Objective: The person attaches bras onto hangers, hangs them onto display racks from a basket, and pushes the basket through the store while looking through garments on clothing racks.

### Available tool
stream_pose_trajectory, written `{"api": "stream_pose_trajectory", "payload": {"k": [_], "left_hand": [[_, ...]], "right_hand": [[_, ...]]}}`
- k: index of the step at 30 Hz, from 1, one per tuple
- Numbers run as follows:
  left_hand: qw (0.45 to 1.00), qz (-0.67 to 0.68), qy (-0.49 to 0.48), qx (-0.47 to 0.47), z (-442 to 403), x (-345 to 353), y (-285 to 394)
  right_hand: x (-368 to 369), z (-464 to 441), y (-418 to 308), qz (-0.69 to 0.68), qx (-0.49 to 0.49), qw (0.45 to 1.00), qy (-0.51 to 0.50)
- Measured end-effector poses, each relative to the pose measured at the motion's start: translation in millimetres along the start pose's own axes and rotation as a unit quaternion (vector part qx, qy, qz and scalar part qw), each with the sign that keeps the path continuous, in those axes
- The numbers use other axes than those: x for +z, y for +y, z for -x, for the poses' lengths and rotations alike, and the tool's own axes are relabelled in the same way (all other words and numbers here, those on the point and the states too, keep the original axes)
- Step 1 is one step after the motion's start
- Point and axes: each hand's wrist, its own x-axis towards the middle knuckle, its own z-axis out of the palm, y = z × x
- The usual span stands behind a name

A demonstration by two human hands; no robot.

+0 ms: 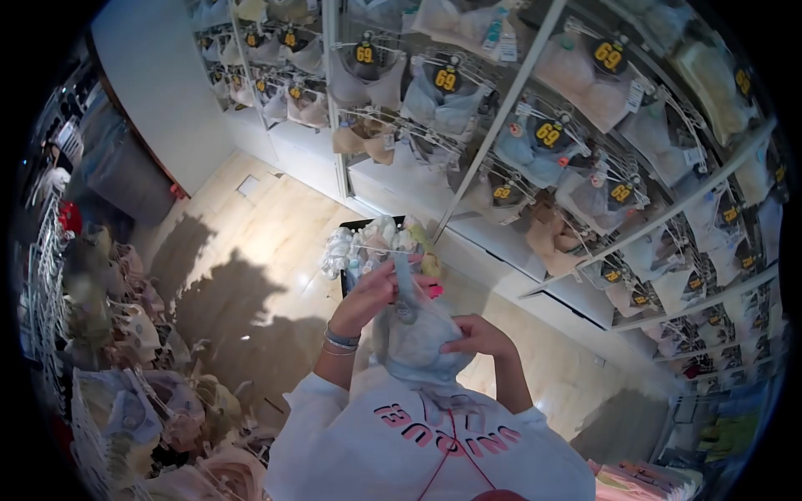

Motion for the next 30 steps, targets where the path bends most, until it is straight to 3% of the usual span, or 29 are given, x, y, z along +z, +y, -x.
{"api": "stream_pose_trajectory", "payload": {"k": [4,7,11,14,17,21,22,25,27,29,30], "left_hand": [[0.992,-0.048,0.102,0.058,28.5,-23.3,19.6],[0.982,-0.087,0.147,0.083,43.6,-30.8,45.5],[0.972,-0.119,0.149,0.135,68.1,-32.0,68.8],[0.964,-0.137,0.156,0.168,89.2,-21.4,84.3],[0.947,-0.126,0.205,0.215,99.2,-13.7,88.8],[0.904,-0.208,0.215,0.307,96.2,-12.1,93.1],[0.895,-0.222,0.228,0.314,94.9,-9.8,96.2],[0.853,-0.273,0.309,0.320,98.8,-15.4,101.7],[0.805,-0.306,0.385,0.331,101.9,-22.2,107.2],[0.794,-0.318,0.387,0.345,109.2,-26.9,111.2],[0.795,-0.319,0.378,0.351,109.1,-24.9,113.6]], "right_hand": [[23.0,-47.4,-1.3,0.065,0.022,0.997,-0.038],[39.3,-74.3,-13.9,0.006,-0.011,0.999,-0.044],[52.1,-97.6,-27.3,0.152,0.047,0.986,-0.055],[57.3,-110.1,-19.8,0.259,0.013,0.963,-0.071],[53.2,-120.8,-5.2,0.224,0.025,0.968,-0.111],[49.7,-128.7,17.7,0.207,-0.051,0.975,-0.063],[51.0,-131.1,18.3,0.265,-0.072,0.961,-0.036],[48.3,-143.3,11.8,0.347,0.046,0.936,-0.027],[37.7,-157.0,28.9,0.427,-0.035,0.903,-0.024],[27.1,-165.8,29.4,0.513,-0.135,0.847,-0.032],[22.6,-173.2,32.0,0.496,-0.124,0.858,-0.057]]}}
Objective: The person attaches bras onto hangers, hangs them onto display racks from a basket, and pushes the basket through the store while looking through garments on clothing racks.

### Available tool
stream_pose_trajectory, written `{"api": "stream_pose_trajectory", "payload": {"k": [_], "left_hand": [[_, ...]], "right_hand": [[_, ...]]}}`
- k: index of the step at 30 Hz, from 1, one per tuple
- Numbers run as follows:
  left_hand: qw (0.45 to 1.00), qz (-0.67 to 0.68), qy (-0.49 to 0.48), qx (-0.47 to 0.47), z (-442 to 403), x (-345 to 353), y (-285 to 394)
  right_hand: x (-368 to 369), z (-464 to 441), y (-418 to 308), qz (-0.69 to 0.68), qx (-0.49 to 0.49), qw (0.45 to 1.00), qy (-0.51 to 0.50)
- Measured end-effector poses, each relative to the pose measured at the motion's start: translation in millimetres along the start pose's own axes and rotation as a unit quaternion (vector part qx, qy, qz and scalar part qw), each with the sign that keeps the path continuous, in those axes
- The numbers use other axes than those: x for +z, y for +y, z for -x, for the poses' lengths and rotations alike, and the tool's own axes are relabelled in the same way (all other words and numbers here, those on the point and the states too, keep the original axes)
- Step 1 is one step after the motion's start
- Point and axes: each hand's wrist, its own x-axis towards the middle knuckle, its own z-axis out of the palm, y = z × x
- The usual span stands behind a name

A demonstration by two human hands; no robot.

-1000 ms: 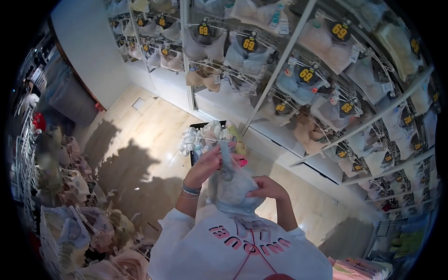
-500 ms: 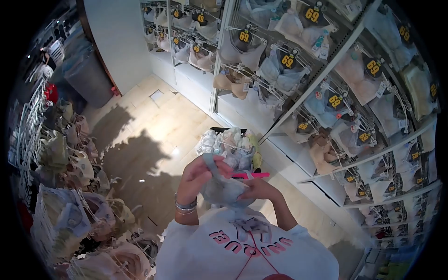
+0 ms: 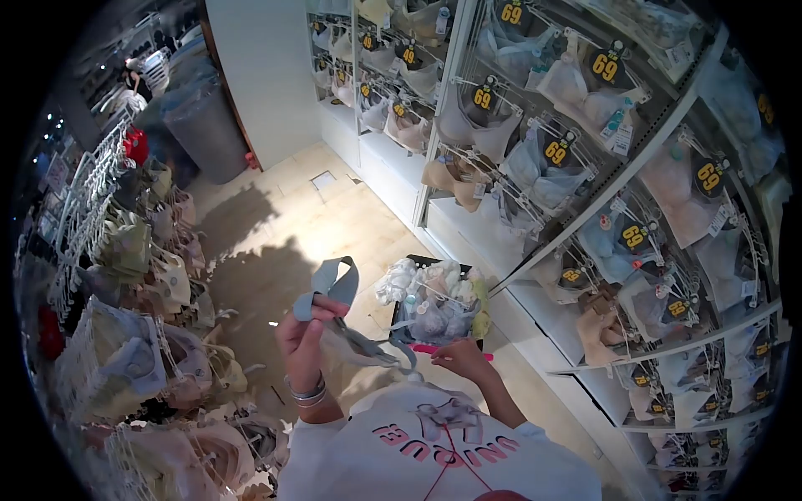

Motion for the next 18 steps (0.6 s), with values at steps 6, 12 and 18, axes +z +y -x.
{"api": "stream_pose_trajectory", "payload": {"k": [6,12,18], "left_hand": [[0.989,-0.129,-0.058,-0.049,-21.3,34.8,3.9],[0.983,-0.167,-0.044,-0.068,-27.3,38.1,-6.2],[0.985,-0.120,0.010,-0.124,-31.8,-7.3,-14.4]], "right_hand": [[9.8,-38.2,5.2,-0.210,-0.054,0.971,-0.096],[28.6,-90.4,-16.1,-0.307,-0.138,0.941,-0.025],[77.1,-128.6,-4.9,-0.073,-0.059,0.994,-0.052]]}}
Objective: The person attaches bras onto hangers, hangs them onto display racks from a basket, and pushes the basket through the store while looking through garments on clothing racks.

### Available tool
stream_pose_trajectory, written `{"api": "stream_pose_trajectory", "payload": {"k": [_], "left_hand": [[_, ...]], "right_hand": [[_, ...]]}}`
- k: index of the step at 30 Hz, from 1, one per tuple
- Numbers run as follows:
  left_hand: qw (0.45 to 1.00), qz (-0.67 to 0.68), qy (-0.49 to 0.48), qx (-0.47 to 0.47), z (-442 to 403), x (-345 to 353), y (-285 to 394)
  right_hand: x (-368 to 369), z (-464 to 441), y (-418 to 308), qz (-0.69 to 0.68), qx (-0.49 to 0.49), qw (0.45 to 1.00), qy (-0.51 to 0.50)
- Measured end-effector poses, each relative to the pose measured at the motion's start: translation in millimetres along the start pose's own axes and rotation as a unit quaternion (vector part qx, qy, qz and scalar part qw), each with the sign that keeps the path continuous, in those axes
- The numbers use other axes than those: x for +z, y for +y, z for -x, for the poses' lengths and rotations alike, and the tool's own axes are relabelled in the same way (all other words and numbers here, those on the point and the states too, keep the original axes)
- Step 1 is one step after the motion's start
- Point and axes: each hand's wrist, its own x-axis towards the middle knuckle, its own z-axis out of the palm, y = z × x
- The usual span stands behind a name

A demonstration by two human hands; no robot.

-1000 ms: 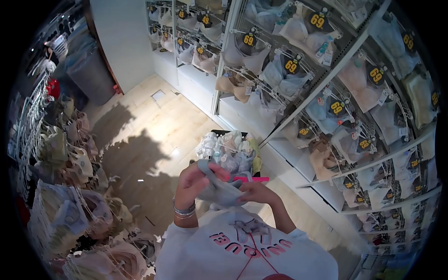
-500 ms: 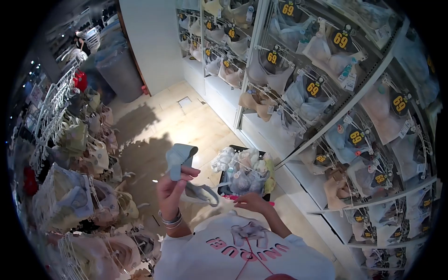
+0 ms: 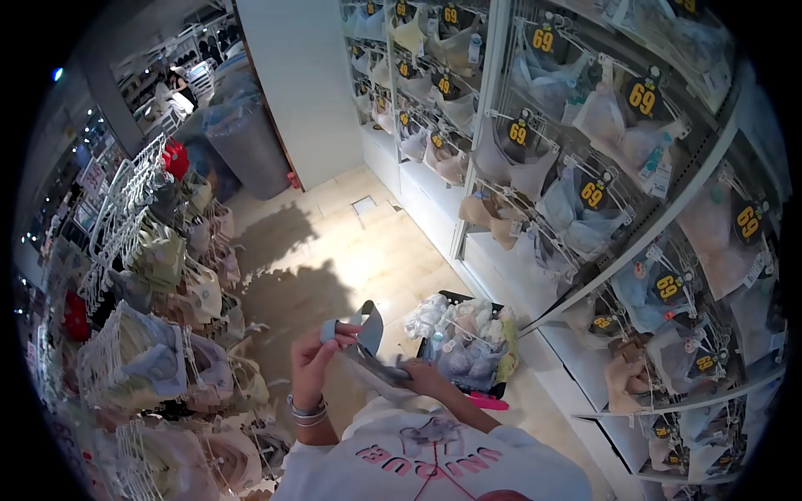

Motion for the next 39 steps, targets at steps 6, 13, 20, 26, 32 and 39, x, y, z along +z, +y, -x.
{"api": "stream_pose_trajectory", "payload": {"k": [6,13,20,26,32,39], "left_hand": [[0.999,0.038,0.012,-0.029,-28.1,-84.1,-27.2],[0.996,0.056,0.069,-0.021,-44.5,-204.1,-39.7],[0.997,-0.008,0.078,-0.014,-52.6,-286.2,-42.4],[0.989,-0.006,0.141,-0.051,-48.6,-316.6,-48.0],[0.970,0.080,0.197,-0.116,-50.4,-327.0,-82.2],[0.960,0.105,0.235,-0.109,-103.3,-319.8,-76.3]], "right_hand": [[5.8,-31.4,17.2,-0.020,0.088,0.996,-0.019],[6.7,-111.7,-17.3,-0.055,0.157,0.975,0.150],[-16.5,-215.8,-54.7,-0.106,0.177,0.964,0.168],[-26.8,-253.8,-95.3,-0.400,0.140,0.884,0.195],[-50.4,-278.8,-107.3,-0.620,0.173,0.759,0.099],[-138.8,-301.6,-92.0,-0.584,0.118,0.782,0.185]]}}
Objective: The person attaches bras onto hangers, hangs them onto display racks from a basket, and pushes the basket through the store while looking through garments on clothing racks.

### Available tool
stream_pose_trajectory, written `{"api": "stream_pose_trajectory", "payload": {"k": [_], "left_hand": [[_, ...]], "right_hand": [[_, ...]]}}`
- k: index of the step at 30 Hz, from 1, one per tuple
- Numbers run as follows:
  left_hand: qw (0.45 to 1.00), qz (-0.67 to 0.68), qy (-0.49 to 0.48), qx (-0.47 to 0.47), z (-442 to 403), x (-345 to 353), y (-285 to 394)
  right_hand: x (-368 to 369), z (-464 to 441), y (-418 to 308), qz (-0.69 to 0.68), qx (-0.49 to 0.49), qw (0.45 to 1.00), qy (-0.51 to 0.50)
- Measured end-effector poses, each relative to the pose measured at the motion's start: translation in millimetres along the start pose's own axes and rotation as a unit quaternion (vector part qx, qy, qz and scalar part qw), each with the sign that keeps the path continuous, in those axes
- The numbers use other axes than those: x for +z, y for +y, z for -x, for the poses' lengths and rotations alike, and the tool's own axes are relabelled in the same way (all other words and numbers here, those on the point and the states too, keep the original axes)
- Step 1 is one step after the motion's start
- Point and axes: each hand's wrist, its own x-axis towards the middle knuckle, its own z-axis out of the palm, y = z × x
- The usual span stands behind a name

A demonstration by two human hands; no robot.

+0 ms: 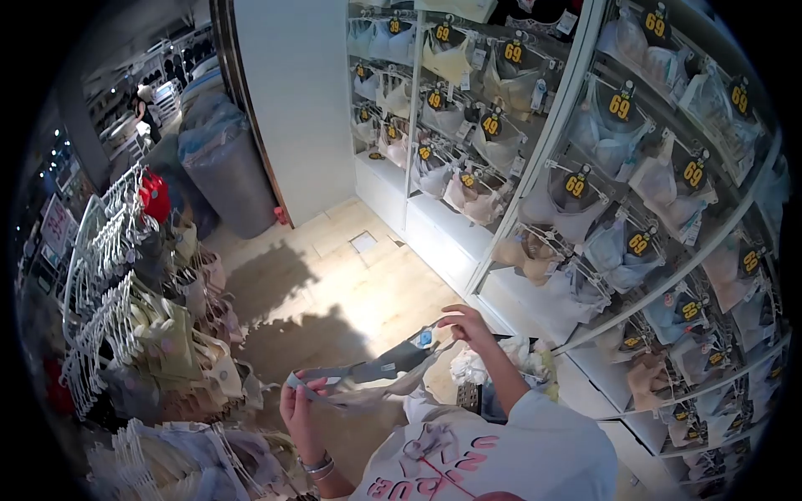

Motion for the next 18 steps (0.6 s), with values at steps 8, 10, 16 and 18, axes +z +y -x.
{"api": "stream_pose_trajectory", "payload": {"k": [8,10,16,18], "left_hand": [[0.992,-0.062,-0.107,0.020,-114.1,97.7,-33.3],[0.987,-0.107,-0.117,-0.002,-136.2,127.3,-38.1],[0.984,-0.133,-0.116,0.039,-187.8,186.6,-63.7],[0.978,-0.149,-0.127,0.078,-191.0,211.9,-51.6]], "right_hand": [[-83.8,-39.6,-25.4,-0.061,-0.030,0.995,0.075],[-101.5,-42.2,-23.6,-0.087,-0.026,0.991,0.102],[-136.2,-60.8,-35.7,-0.211,-0.148,0.966,0.003],[-138.9,-70.5,-48.9,-0.213,-0.179,0.961,0.008]]}}
